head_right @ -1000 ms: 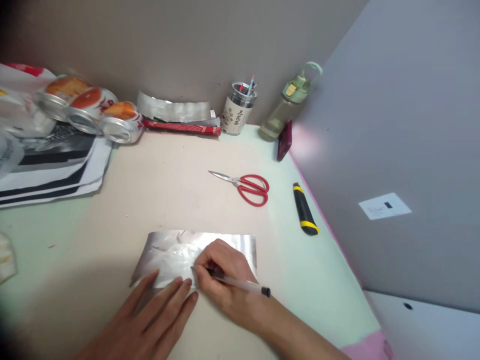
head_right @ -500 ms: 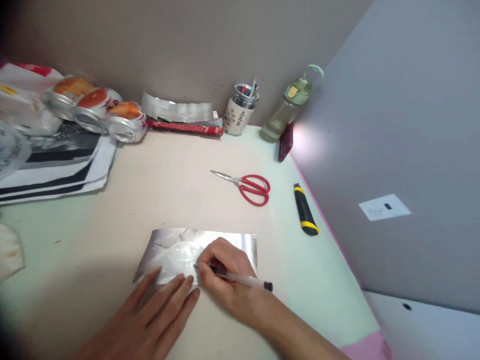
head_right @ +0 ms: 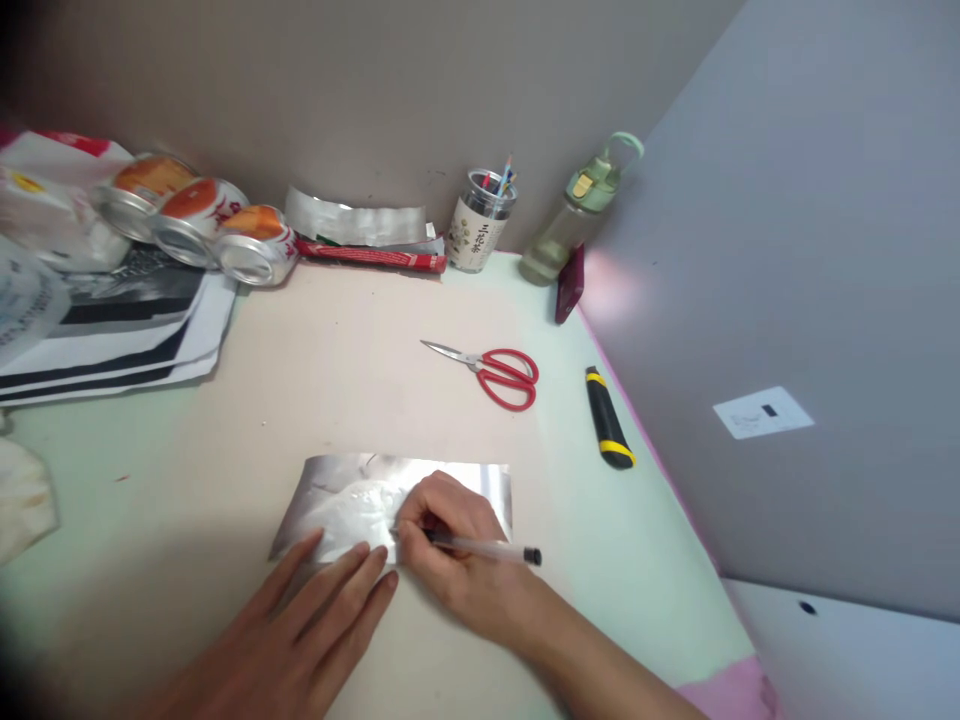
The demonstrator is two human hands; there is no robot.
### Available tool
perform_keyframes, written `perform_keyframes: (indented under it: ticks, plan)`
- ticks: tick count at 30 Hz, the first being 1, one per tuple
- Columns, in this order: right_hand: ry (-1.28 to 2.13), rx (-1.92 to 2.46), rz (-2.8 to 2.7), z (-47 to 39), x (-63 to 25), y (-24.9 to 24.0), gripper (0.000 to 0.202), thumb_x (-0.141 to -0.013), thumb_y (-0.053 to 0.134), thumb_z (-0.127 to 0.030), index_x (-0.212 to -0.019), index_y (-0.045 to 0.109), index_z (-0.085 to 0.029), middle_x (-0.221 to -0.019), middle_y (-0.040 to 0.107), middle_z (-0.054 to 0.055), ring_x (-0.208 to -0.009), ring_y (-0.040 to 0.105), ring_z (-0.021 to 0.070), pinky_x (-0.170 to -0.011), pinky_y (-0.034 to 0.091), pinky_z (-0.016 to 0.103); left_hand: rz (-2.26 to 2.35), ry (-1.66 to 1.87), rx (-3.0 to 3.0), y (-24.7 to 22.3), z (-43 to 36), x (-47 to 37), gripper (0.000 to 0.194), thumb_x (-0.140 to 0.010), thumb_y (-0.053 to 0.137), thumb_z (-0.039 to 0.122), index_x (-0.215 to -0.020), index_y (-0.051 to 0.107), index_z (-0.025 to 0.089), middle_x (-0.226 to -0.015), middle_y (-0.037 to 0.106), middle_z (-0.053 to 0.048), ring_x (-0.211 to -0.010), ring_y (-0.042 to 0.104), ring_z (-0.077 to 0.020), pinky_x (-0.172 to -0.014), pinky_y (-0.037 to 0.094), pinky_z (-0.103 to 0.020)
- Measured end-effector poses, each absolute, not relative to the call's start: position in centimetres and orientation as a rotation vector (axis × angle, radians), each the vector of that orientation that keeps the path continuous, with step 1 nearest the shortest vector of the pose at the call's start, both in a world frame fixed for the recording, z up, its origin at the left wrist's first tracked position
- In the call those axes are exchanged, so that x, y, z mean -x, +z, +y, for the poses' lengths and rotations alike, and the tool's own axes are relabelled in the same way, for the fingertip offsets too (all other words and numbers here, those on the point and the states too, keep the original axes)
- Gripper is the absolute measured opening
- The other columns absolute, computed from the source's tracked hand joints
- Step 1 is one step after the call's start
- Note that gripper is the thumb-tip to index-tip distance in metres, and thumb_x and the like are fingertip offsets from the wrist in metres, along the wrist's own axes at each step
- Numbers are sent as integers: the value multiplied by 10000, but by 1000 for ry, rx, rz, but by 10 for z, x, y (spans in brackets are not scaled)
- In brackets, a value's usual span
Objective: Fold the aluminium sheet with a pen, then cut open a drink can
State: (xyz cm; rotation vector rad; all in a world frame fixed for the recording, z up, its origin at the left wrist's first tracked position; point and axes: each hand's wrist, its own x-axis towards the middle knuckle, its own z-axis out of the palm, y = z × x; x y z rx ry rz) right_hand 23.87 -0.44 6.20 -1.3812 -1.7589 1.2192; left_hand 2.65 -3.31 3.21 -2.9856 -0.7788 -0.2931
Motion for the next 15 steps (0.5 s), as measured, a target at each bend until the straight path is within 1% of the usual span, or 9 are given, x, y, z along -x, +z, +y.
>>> perform_keyframes:
  ticks: [5, 8, 11, 15]
  plan:
    - [1407, 1356, -1465, 0, -247, 59, 173, -911, 574, -217, -740, 557, -195, -685, 529, -16, -618, 445, 128, -565, 344, 259, -806, -236, 3052, 39, -32, -26, 445, -1017, 406, 418, -1386, 549, 215, -1369, 644, -73, -1246, 539, -245, -981, 393, -462]
    - [1446, 1301, -1357, 3, -252, 56, 189, -900, 588, -214, -715, 552, -193, -653, 555, -14, -627, 484, 135, -582, 361, 260, -804, -191, 3093, 44, -31, -26, 445, -1027, 380, 423, -1371, 564, 209, -1375, 640, -80, -1235, 570, -254, -967, 425, -465]
    - [1442, 1290, -1411, 2, -252, 57, 172, -894, 589, -196, -725, 561, -189, -665, 558, -15, -626, 484, 129, -583, 365, 257, -786, -104, 3149, 46, -29, -26, 466, -1032, 366, 443, -1370, 568, 193, -1377, 637, -97, -1241, 583, -263, -974, 444, -474]
    - [1308, 1331, -1673, -2, -245, 60, 154, -897, 581, -157, -746, 576, -188, -729, 554, -10, -650, 467, 122, -573, 354, 249, -785, -94, 3155, 46, -28, -27, 464, -1039, 353, 427, -1383, 558, 194, -1384, 626, -109, -1259, 580, -266, -981, 456, -488]
